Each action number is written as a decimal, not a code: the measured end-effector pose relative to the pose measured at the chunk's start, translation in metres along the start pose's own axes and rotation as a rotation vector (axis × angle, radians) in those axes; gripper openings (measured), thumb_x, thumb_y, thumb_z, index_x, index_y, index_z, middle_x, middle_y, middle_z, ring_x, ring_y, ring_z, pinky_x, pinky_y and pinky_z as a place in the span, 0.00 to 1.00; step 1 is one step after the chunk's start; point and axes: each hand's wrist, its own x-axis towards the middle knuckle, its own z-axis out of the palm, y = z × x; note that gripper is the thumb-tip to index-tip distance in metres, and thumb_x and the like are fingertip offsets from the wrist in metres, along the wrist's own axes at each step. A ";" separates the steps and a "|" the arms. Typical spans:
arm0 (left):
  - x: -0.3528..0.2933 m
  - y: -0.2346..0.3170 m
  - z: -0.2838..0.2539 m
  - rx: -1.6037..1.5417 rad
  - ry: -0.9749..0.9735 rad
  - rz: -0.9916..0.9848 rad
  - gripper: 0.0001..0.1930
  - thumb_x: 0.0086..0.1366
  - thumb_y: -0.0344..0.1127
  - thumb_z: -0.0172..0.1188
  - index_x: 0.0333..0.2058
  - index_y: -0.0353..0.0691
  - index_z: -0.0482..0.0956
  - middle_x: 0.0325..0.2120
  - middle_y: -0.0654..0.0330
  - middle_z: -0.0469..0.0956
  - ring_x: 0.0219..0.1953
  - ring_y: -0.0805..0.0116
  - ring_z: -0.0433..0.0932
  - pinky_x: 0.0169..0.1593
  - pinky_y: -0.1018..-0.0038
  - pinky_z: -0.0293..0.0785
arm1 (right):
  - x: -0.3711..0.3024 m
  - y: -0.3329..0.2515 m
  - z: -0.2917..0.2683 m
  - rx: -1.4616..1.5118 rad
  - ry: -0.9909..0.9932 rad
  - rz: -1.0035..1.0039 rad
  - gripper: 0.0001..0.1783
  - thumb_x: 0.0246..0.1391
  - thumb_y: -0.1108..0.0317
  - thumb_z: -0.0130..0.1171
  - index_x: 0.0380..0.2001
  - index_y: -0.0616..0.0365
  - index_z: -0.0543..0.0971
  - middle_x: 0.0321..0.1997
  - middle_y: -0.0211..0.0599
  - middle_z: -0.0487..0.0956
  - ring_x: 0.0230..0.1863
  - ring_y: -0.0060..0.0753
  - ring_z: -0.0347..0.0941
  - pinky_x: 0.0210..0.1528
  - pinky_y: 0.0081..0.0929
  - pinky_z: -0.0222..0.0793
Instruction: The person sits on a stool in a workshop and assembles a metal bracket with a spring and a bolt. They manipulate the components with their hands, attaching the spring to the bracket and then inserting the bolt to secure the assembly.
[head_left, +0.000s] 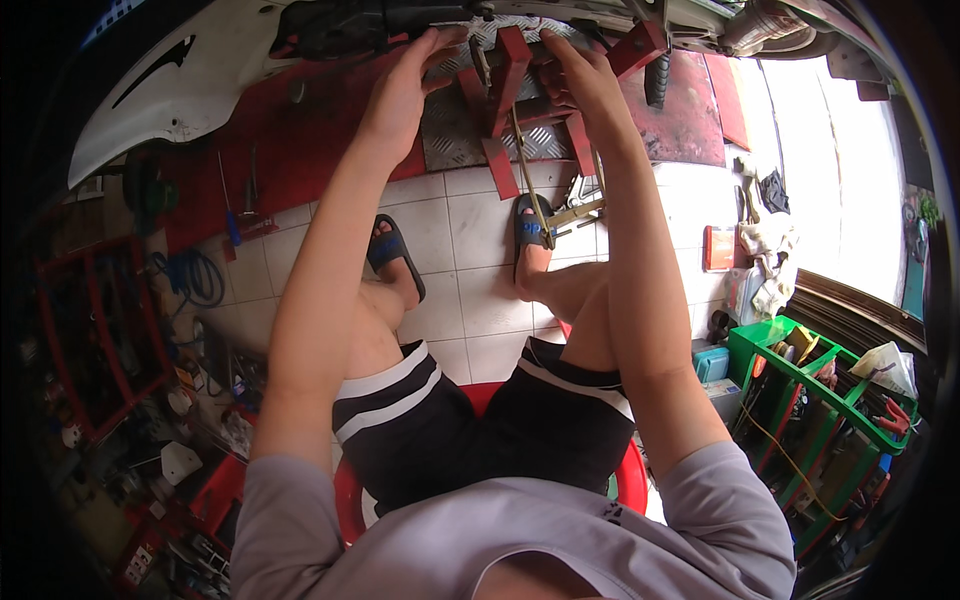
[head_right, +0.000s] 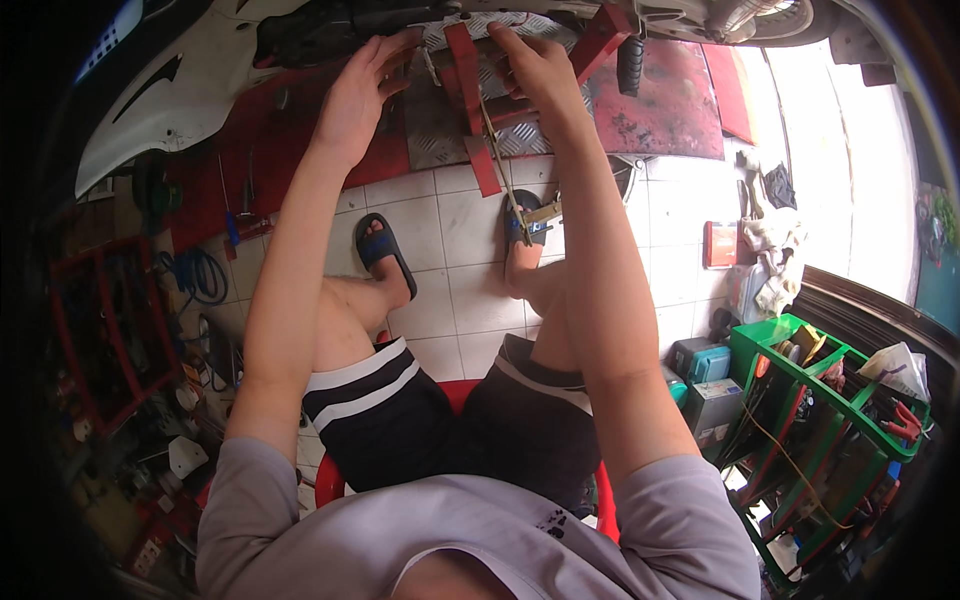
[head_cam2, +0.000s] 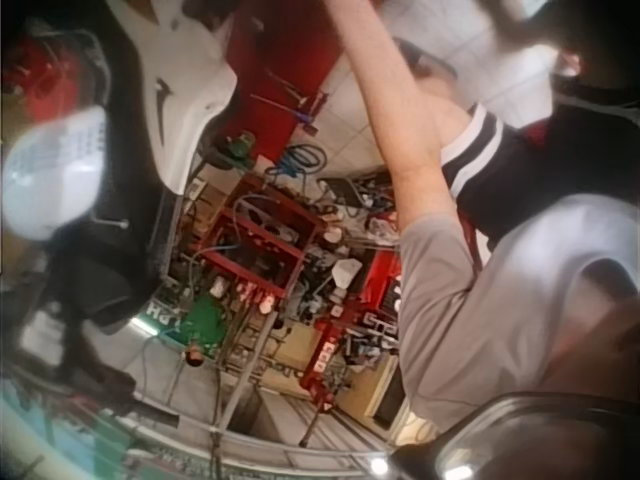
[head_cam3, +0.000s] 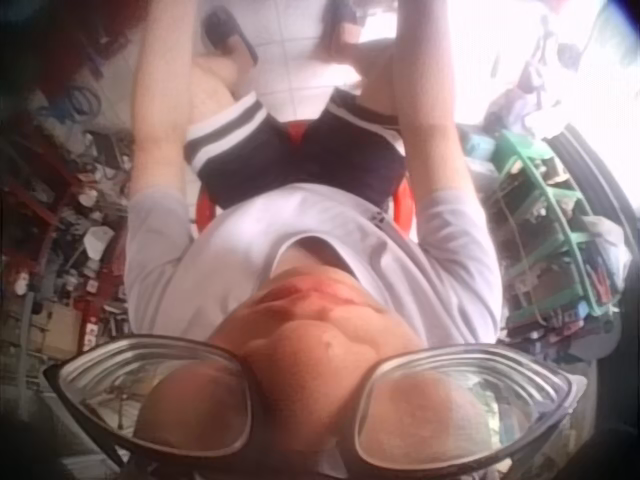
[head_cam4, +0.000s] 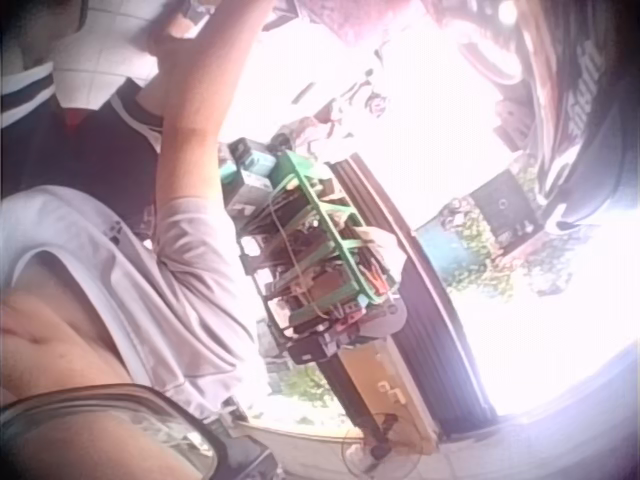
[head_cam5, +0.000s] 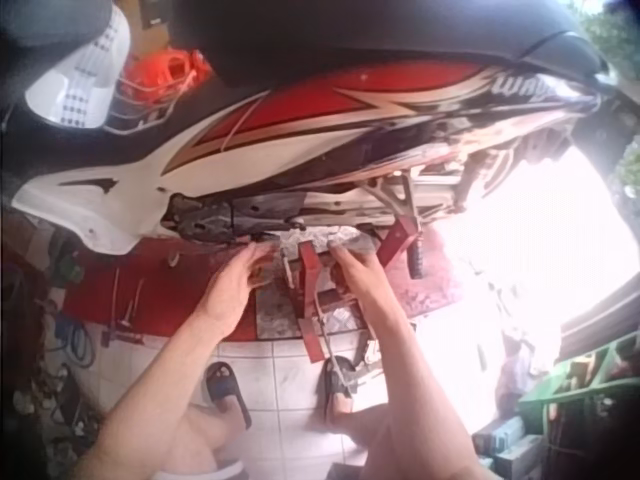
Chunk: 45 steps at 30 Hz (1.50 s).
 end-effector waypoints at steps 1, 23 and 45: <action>0.000 -0.003 0.001 -0.039 -0.010 -0.029 0.25 0.72 0.50 0.37 0.52 0.40 0.76 0.58 0.59 0.69 0.60 0.70 0.64 0.59 0.70 0.58 | 0.001 0.001 0.000 0.002 0.002 0.002 0.30 0.52 0.40 0.57 0.30 0.63 0.81 0.21 0.30 0.74 0.23 0.23 0.70 0.26 0.21 0.64; 0.000 0.003 0.004 -0.178 -0.127 -0.003 0.22 0.71 0.49 0.41 0.53 0.41 0.74 0.57 0.61 0.71 0.57 0.72 0.67 0.57 0.71 0.60 | 0.004 0.006 -0.002 0.036 0.000 -0.020 0.29 0.51 0.43 0.60 0.28 0.64 0.79 0.21 0.31 0.74 0.22 0.22 0.69 0.26 0.22 0.64; -0.003 0.010 0.012 -0.411 -0.105 -0.033 0.28 0.69 0.53 0.38 0.57 0.40 0.71 0.56 0.59 0.71 0.60 0.66 0.63 0.62 0.64 0.55 | 0.006 0.008 -0.006 0.008 -0.011 -0.026 0.27 0.52 0.45 0.59 0.28 0.64 0.79 0.21 0.32 0.74 0.23 0.24 0.69 0.28 0.22 0.65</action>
